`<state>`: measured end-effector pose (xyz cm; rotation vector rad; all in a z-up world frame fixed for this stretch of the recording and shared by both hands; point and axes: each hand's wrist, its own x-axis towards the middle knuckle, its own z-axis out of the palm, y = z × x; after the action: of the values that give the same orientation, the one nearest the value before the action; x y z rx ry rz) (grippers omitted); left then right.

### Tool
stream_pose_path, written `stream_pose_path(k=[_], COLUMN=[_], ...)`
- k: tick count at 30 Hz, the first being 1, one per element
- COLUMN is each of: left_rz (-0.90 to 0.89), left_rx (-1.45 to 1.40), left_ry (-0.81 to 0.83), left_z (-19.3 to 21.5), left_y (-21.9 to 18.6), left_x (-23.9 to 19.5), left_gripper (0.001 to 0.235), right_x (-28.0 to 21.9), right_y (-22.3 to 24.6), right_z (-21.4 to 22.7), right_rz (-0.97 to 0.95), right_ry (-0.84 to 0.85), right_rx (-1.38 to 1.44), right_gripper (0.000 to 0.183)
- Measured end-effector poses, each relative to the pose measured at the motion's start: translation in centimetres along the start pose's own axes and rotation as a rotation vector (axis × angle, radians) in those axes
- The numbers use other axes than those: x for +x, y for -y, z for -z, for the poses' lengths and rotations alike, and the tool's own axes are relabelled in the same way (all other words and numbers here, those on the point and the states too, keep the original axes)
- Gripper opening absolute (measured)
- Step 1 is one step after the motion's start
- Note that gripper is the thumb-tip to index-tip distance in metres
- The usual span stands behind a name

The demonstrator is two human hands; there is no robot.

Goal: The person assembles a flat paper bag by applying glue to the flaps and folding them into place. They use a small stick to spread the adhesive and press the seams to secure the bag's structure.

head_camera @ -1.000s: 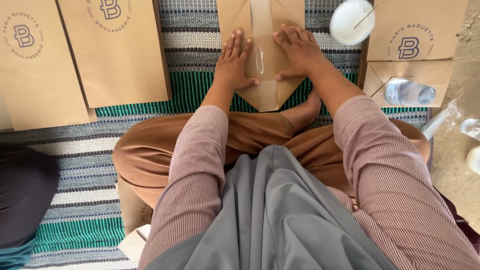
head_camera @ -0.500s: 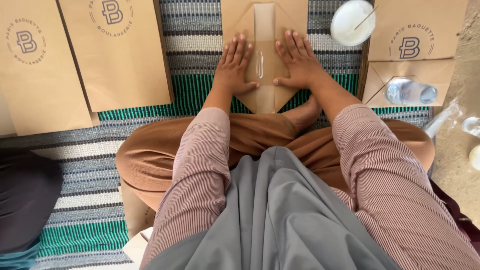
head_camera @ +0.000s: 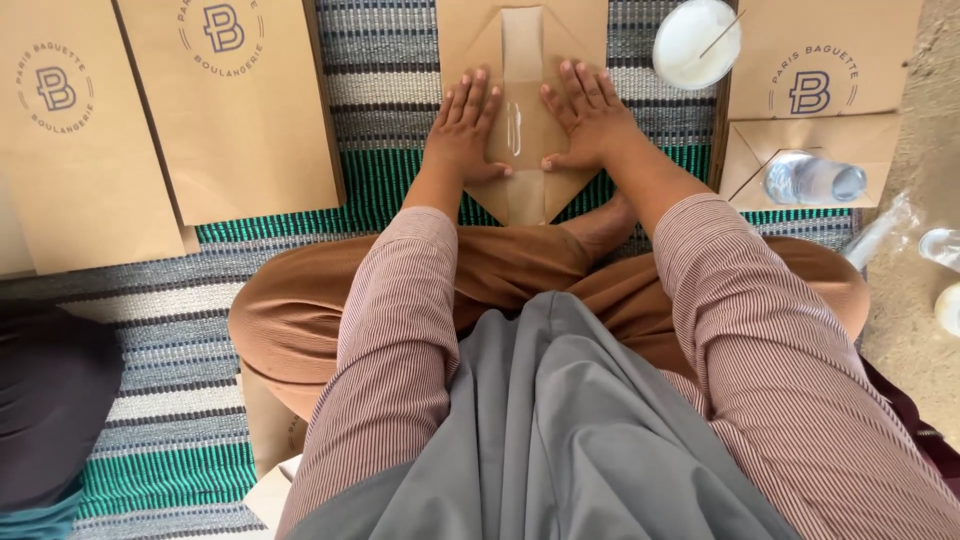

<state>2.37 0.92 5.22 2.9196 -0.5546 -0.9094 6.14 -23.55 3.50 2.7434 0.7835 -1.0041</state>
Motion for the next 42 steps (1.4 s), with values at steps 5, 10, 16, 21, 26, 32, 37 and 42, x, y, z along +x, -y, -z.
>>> stream_pose_path(k=[5,10,16,21,26,32,37,42], left_rz=[-0.009,0.02,0.016,-0.022,-0.039,-0.051,-0.057,-0.046], left_rx=[-0.011,0.004,-0.005,-0.102,-0.077,-0.072,-0.074,-0.076], left_ry=[0.007,0.088,0.04,-0.124,-0.059,-0.071,-0.096,-0.083], left_z=[0.1,1.1,0.6,-2.3,-2.2,-2.4,-2.5,-2.6], left_y=[0.2,-0.4,0.0,0.8,1.2,1.3,1.0,1.4], left_x=[0.3,-0.1,0.1,1.7,1.5,1.5,1.2,1.6], left_gripper=[0.125,0.123,0.125,0.13,0.129,0.127,0.128,0.128], right_x=[0.2,-0.1,-1.1,0.5,-2.2,-6.1,-5.4,-7.5], right_y=[0.3,0.7,-0.4,-1.4,-10.7,-18.2,-19.4,-16.1], right_z=[1.1,1.6,-0.3,-0.4,2.1,1.6,-0.9,2.6], right_rz=[-0.038,-0.086,0.093,0.098,0.047,-0.526,-0.399,-0.314], right_ry=[0.103,0.18,-0.109,-0.068,-0.681,-0.736,-0.859,-0.752], right_rx=[-0.01,-0.036,0.116,0.311,0.606,0.606,0.69,0.823], right_gripper=[0.123,0.123,0.116,0.111,0.048,0.043,0.034,0.011])
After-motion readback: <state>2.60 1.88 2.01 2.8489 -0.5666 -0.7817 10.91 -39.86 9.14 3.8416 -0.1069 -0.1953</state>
